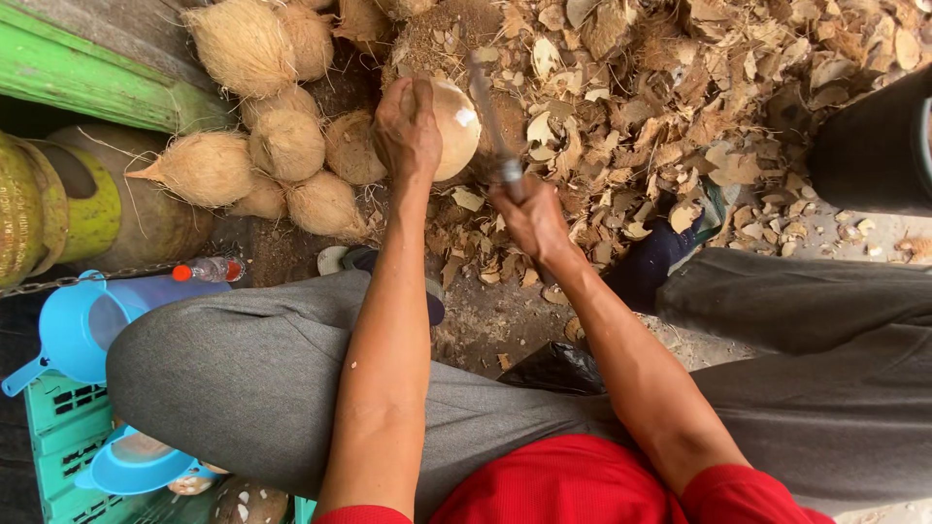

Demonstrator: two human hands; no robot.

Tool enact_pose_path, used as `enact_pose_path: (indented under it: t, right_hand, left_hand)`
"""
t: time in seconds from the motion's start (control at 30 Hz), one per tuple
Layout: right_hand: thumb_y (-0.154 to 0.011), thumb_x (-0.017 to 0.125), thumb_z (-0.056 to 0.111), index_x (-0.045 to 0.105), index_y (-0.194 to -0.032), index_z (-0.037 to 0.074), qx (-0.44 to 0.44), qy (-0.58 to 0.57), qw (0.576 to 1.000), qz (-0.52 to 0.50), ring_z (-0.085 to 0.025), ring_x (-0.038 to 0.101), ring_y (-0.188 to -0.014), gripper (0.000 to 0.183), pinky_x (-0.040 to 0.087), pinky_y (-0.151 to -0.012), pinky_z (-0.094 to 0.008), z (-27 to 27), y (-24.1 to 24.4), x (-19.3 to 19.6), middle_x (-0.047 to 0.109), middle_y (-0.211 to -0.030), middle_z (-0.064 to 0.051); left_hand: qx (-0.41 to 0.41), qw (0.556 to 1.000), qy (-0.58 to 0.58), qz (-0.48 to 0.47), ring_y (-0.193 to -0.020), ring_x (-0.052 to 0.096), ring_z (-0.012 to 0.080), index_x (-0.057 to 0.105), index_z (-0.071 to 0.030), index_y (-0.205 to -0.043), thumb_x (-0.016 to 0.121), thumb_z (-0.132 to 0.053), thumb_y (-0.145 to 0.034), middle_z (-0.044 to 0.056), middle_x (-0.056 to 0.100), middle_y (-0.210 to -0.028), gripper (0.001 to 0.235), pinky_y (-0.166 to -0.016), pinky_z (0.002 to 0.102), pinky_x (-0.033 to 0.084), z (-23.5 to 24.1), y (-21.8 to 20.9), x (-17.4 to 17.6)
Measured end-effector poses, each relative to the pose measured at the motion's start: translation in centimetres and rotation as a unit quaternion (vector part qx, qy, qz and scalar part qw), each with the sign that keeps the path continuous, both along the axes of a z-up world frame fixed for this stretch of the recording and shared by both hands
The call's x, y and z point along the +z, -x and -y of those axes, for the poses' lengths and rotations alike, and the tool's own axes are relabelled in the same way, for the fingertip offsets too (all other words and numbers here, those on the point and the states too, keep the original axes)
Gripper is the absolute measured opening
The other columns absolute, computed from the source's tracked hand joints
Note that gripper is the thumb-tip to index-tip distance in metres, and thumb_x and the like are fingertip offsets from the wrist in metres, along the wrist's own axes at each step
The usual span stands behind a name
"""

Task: The person sits on the ground and uses a machete to peel the husk off a coconut. They repeatedly strike and scrape the coconut against a wooden block, removing the fibrous outer layer. The peeled coconut is placed into a green crate nearby.

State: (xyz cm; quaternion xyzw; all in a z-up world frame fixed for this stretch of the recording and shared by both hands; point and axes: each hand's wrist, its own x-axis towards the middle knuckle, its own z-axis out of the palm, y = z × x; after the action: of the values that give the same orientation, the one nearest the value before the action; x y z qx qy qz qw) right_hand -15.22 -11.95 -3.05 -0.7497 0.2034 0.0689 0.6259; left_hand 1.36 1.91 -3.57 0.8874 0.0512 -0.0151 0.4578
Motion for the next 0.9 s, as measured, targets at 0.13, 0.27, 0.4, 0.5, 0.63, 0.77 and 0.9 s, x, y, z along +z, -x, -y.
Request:
enact_pose_path:
  t: [0.13,0.27,0.4,0.5,0.63,0.77,0.9]
  right_hand:
    - [-0.098,0.061,0.037,0.055,-0.073,0.013,-0.009,0.098,0.995,-0.014,-0.010,0.042,-0.042,0.035,0.042,-0.038,-0.033,0.1,-0.5,-0.2,0.050,-0.057,0.002]
    - [-0.102,0.062,0.039,0.054,-0.076,0.013,-0.029,0.101,0.994,0.028,-0.011,0.037,-0.044,0.038,0.038,-0.040,-0.033,0.1,0.8,-0.9,0.046,-0.059,0.000]
    - [-0.095,0.067,0.033,0.049,-0.077,0.012,0.041,0.054,0.997,-0.039,-0.009,0.046,-0.047,0.033,0.049,-0.042,-0.031,0.1,-0.5,-0.8,0.050,-0.065,0.002]
    - [-0.097,0.056,0.038,0.049,-0.087,0.026,0.068,0.091,0.991,-0.063,-0.015,0.041,-0.043,0.017,0.043,-0.041,-0.037,-0.1,-0.1,-1.2,0.047,-0.059,-0.001]
    - [-0.098,0.064,0.040,0.050,-0.076,0.014,0.041,0.044,0.996,-0.066,-0.014,0.051,-0.047,0.037,0.051,-0.045,-0.036,-0.4,0.6,-2.0,0.053,-0.062,-0.002]
    - [-0.096,0.063,0.042,0.056,-0.079,0.009,0.041,0.063,0.997,-0.024,-0.014,0.055,-0.044,0.038,0.053,-0.041,-0.037,-0.4,1.5,-2.4,0.058,-0.061,-0.004]
    - [-0.101,0.061,0.044,0.061,-0.085,0.013,0.047,0.121,0.989,-0.068,-0.020,0.052,-0.041,0.035,0.050,-0.043,-0.038,-0.3,1.4,-2.4,0.060,-0.056,-0.011]
  left_hand:
    - [-0.016,0.997,-0.013,0.081,-0.091,0.069,0.0240,0.071,-0.010,-0.112,0.049,-0.062,-0.099,0.010,0.073,-0.103,0.057,-0.085,0.043,0.052,0.3,-0.3,1.1]
    - [-0.011,0.999,-0.047,0.002,-0.093,0.071,0.0245,0.071,-0.007,-0.103,0.046,-0.062,-0.099,0.013,0.075,-0.101,0.060,-0.089,0.041,0.055,0.6,0.4,0.2]
    - [0.022,0.999,-0.022,0.015,-0.094,0.070,0.0235,0.069,-0.013,-0.115,0.059,-0.060,-0.088,0.009,0.074,-0.107,0.056,-0.085,0.044,0.052,0.8,-0.3,0.3]
    - [-0.026,0.995,-0.052,0.084,-0.098,0.068,0.0244,0.069,-0.014,-0.116,0.064,-0.057,-0.092,0.009,0.071,-0.114,0.049,-0.087,0.047,0.049,0.6,0.2,0.3]
    - [0.005,0.988,-0.131,0.081,-0.097,0.065,0.0294,0.067,-0.012,-0.112,0.081,-0.059,-0.073,0.013,0.066,-0.111,0.062,-0.080,0.047,0.053,-0.2,1.1,1.0]
    - [0.011,0.995,0.077,-0.056,-0.097,0.069,0.0290,0.063,-0.010,-0.123,0.077,-0.059,-0.070,0.015,0.068,-0.116,0.073,-0.087,0.047,0.058,-0.7,2.1,1.6]
    - [-0.065,0.986,0.144,0.048,-0.128,0.053,0.0333,0.055,-0.004,-0.140,0.076,-0.065,-0.080,0.020,0.055,-0.142,0.088,-0.101,0.052,0.042,-0.8,1.4,0.5]
